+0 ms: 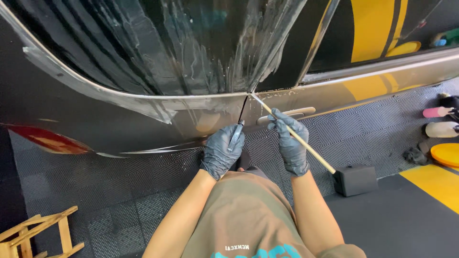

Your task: The recorder applies tinting film to a car window using a spray bottle and a brush-like tool.

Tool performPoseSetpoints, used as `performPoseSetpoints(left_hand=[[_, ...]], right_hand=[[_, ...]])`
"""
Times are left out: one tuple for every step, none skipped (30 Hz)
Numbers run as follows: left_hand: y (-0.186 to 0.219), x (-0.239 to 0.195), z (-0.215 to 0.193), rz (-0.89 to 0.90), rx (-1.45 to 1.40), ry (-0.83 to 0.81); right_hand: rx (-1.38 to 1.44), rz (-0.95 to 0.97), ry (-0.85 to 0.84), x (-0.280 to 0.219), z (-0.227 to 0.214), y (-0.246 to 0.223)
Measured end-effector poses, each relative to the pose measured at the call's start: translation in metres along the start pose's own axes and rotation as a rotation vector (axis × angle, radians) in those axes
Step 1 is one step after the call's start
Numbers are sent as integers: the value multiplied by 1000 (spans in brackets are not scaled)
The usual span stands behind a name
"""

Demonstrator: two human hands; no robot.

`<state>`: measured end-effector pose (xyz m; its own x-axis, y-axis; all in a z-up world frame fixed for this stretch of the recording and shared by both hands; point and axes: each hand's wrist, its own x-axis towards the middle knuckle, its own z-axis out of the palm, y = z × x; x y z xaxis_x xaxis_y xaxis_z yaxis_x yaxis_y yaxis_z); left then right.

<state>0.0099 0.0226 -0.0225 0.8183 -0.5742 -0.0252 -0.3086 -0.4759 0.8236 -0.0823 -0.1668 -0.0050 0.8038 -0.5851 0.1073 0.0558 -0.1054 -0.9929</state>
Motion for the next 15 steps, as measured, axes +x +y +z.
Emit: performPoseSetpoints(left_hand=[[4,-3,0,0,0,-5],[7,-3,-2,25,-14,18],[10,-4,-4,49,-29,41],[9,-2,-6,50,-26,50],[8,0,-7,50,-30,49],[8,-4,-5,44,-40,35],[9,-4,-4,39,-44,31],[9,-5,-4,16,-35,15],[9,-6,-5,-6,-27,-1],[9,-6,-6,0,-23,8],[9,-6,-8,25,-37,45],[9,-9,-8,46,-53,81],[15,-2,-13,46,-52,89],[21,-2,-15,-55,-2,48],[27,-3,-16,-155,47,6]], right_hand=[[-1,3,4,-1,-8,6],[46,15,40,1,-13,11],[92,28,75,4,-17,17],[95,23,69,5,-15,17],[119,14,42,6,-12,19],[136,16,22,0,-14,19],[132,22,22,1,-16,16],[102,67,52,2,-16,14],[72,111,83,3,-17,11],[77,101,78,4,-22,17],[109,64,83,5,-26,22],[138,33,84,4,-33,27],[140,28,77,10,-25,23],[87,29,59,8,-20,18],[33,30,40,5,-16,14]])
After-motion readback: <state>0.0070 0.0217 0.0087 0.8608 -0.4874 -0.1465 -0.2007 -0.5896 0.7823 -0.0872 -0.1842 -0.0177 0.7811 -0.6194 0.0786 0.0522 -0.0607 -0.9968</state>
